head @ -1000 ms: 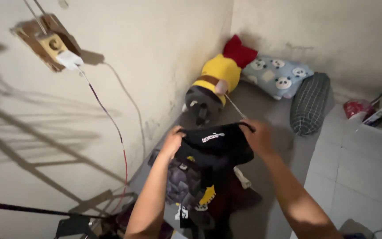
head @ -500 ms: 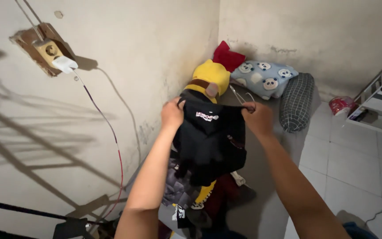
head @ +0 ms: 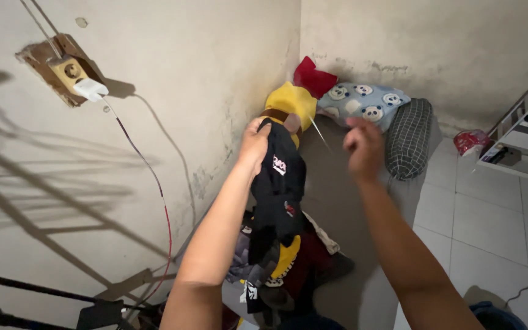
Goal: The recorder picks up shirts from a pile, puts them on hangers, and hangs them on a garment rack.
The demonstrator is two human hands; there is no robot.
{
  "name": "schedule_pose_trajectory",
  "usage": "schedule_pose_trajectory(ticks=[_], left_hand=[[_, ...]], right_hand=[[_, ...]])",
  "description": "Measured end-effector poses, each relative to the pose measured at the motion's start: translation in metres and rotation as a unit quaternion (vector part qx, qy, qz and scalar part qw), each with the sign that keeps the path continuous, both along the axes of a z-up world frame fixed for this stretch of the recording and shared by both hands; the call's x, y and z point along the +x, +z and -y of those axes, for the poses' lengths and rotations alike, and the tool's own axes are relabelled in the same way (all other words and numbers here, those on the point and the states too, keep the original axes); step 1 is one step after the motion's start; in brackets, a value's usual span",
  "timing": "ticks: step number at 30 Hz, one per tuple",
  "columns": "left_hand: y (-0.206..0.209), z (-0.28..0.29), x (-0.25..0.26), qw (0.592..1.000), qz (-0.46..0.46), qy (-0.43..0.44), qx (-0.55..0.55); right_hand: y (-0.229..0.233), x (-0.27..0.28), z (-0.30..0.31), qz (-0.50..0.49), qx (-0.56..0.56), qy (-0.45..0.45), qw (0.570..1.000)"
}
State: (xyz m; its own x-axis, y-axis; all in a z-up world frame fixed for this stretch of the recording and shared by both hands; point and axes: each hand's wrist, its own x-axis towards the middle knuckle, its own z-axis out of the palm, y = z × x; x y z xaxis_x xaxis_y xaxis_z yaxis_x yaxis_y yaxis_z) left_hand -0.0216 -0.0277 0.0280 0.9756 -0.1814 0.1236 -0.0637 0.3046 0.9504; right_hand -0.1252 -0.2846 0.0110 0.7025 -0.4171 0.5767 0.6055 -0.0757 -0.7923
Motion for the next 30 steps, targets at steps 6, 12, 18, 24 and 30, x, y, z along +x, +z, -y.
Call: schedule_pose_trajectory(ticks=[6, 12, 18, 24, 30], left_hand=[[0.015, -0.010, -0.017, 0.996, 0.062, -0.068, 0.006], [0.055, -0.020, -0.047, 0.989, -0.052, -0.129, -0.046], [0.066, -0.040, -0.049, 0.965, -0.103, -0.189, -0.152], [0.076, -0.071, -0.051, 0.956, -0.129, -0.182, -0.188], [0.052, -0.111, -0.030, 0.996, -0.070, -0.052, -0.012]], right_hand=[[0.068, -0.011, -0.033, 0.120, 0.332, 0.361, 0.863], [0.046, 0.016, -0.067, 0.131, 0.363, 0.447, 0.807], [0.005, 0.030, -0.064, 0.136, 0.340, 0.495, 0.788], [-0.006, 0.005, -0.045, 0.234, -0.116, 0.177, 0.949], [0.016, -0.022, 0.004, 0.037, -0.331, 0.169, 0.928]])
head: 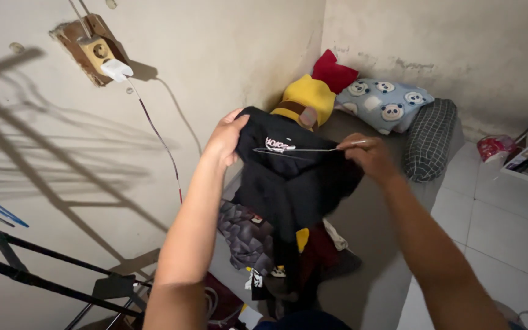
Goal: The recorder picks up shirts from a pile, puts them on hangers, and hangs them on a garment rack.
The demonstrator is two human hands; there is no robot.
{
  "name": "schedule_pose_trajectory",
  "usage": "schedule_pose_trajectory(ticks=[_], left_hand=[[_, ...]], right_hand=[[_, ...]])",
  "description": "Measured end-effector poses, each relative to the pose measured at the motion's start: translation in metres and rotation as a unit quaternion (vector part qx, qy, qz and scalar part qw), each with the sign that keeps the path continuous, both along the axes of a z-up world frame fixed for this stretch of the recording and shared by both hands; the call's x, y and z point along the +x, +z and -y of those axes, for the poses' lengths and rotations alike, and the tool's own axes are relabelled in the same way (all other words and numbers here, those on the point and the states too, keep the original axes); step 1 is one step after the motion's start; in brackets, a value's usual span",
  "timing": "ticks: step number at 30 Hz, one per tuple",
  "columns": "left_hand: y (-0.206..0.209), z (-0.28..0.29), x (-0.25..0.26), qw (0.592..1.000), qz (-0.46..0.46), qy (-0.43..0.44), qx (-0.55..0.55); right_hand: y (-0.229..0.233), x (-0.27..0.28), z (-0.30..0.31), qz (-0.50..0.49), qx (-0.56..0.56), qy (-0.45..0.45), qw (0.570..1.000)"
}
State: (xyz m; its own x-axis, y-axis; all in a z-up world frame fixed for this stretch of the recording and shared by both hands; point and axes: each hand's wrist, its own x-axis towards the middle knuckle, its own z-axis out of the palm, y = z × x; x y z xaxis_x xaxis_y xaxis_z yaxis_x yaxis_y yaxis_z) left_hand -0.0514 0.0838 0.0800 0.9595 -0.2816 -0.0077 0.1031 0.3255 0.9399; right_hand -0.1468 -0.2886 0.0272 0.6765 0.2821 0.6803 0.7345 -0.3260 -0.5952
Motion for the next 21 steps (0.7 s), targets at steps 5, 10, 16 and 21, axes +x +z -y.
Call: schedule_pose_trajectory(ticks=[5, 10, 16, 21], left_hand=[[0.011, 0.003, -0.032, 0.871, 0.260, 0.133, 0.394], [0.003, 0.010, -0.044, 0.721, 0.307, 0.192, 0.591], [-0.005, 0.013, -0.041, 0.715, 0.335, 0.164, 0.591], [-0.024, 0.009, -0.031, 0.850, 0.249, 0.046, 0.462]], right_hand=[[0.047, -0.012, -0.017, -0.045, -0.082, -0.042, 0.995], [0.075, -0.004, -0.045, -0.019, -0.142, -0.023, 0.989], [0.091, 0.009, -0.072, -0.116, -0.159, -0.010, 0.980], [0.095, 0.022, -0.084, -0.196, -0.154, -0.009, 0.968]])
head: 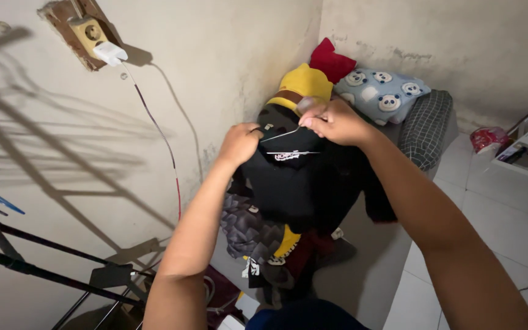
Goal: The recorder picks up shirts from a pile, puts them on hangers, and hangs them on a garment rack.
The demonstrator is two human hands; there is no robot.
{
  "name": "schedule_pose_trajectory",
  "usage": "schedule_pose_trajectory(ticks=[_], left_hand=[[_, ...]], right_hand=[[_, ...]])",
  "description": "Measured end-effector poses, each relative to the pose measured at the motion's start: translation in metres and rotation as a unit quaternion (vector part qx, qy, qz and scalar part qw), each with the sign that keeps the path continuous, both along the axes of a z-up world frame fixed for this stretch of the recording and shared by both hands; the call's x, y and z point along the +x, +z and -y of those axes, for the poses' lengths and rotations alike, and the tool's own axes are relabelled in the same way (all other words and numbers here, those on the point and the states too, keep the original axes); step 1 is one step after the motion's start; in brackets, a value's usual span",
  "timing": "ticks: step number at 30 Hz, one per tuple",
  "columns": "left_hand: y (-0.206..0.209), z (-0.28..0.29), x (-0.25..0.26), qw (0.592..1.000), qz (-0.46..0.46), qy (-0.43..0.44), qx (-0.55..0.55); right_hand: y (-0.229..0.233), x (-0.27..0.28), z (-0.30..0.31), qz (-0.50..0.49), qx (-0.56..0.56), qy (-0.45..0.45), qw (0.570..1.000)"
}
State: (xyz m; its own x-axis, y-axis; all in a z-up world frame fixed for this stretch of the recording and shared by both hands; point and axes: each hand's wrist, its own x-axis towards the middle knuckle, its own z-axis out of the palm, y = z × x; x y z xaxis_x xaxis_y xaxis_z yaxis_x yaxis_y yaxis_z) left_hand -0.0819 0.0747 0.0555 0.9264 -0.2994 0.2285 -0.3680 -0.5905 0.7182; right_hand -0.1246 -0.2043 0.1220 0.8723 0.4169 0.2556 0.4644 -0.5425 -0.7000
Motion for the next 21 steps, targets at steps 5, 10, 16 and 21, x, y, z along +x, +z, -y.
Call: schedule_pose_trajectory(ticks=[5, 10, 16, 21], left_hand=[[0.015, 0.007, -0.019, 0.999, -0.001, -0.032, -0.011], [0.022, -0.034, -0.021, 0.992, 0.051, -0.116, -0.021], [0.020, -0.044, -0.024, 0.977, 0.112, -0.182, -0.026], [0.016, -0.030, -0.028, 0.970, 0.165, -0.179, -0.006]], right_hand=[[0.010, -0.004, -0.021, 0.007, -0.025, 0.008, 1.000], [0.023, -0.006, -0.006, -0.006, -0.057, -0.056, 0.997], [0.010, 0.001, 0.016, -0.045, 0.026, -0.044, 0.998], [0.010, -0.003, 0.007, 0.015, 0.014, 0.025, 0.999]])
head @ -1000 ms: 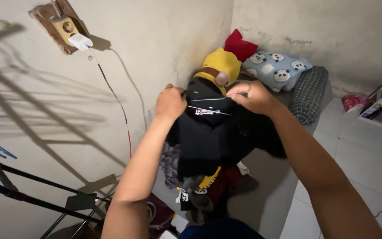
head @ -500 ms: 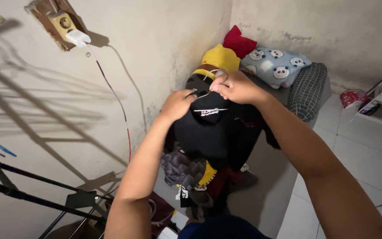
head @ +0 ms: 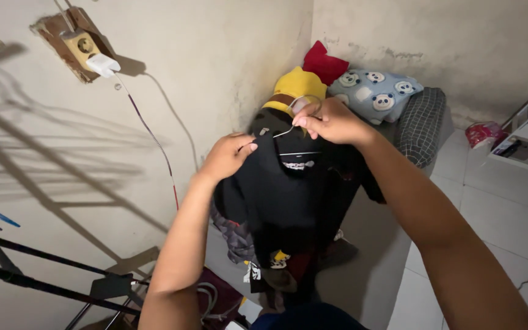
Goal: The recorder picks up shirts from a pile, puts them on hangers, and hangs them on a garment rack.
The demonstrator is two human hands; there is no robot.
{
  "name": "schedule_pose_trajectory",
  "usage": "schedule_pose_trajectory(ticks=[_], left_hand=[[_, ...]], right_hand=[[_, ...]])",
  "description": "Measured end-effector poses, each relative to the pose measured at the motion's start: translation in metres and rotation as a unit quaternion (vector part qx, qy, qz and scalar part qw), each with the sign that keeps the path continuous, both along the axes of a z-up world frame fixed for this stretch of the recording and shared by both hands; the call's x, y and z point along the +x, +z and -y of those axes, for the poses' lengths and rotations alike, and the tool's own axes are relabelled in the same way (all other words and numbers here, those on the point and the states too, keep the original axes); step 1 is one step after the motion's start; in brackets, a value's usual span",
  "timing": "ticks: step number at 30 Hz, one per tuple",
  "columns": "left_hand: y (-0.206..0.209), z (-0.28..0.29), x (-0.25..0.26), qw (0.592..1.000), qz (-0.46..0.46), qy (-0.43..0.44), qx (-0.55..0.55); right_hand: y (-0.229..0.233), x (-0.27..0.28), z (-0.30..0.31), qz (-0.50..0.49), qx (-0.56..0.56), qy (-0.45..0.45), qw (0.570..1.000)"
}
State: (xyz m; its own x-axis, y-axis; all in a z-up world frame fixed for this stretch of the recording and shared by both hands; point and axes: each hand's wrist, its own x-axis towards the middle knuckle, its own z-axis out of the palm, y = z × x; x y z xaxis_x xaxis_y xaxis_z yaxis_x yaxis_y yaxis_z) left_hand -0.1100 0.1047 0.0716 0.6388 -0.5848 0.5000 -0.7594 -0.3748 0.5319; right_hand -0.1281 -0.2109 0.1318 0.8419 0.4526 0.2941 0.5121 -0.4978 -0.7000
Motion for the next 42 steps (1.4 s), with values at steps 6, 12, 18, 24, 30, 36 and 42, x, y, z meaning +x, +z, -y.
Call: schedule_pose_trajectory(ticks=[6, 12, 18, 24, 30, 36, 42], left_hand=[[0.009, 0.001, -0.020, 0.999, 0.025, 0.028, -0.017], [0.008, 0.000, -0.026, 0.999, 0.025, 0.040, 0.001], [0.001, -0.003, -0.027, 0.998, 0.042, 0.051, 0.008], [-0.005, -0.004, -0.016, 0.992, 0.069, 0.110, -0.005], [0.007, -0.012, -0.023, 0.992, 0.053, 0.109, -0.040], [0.009, -0.018, -0.019, 0.991, 0.038, 0.126, -0.033], [-0.002, -0.042, -0.020, 0.993, 0.051, 0.107, 0.010]], right_hand=[[-0.003, 0.000, 0.021, -0.121, 0.130, 0.081, 0.981], [-0.063, 0.042, 0.054, -0.277, 0.093, -0.112, 0.950], [-0.081, 0.042, 0.058, -0.139, -0.170, -0.188, 0.957], [-0.031, -0.025, 0.004, 0.195, -0.054, -0.241, 0.949], [-0.008, -0.030, 0.038, 0.252, 0.010, 0.043, 0.967], [-0.064, -0.014, 0.062, 0.046, -0.059, -0.114, 0.991], [-0.092, -0.004, 0.052, 0.201, 0.020, -0.127, 0.971]])
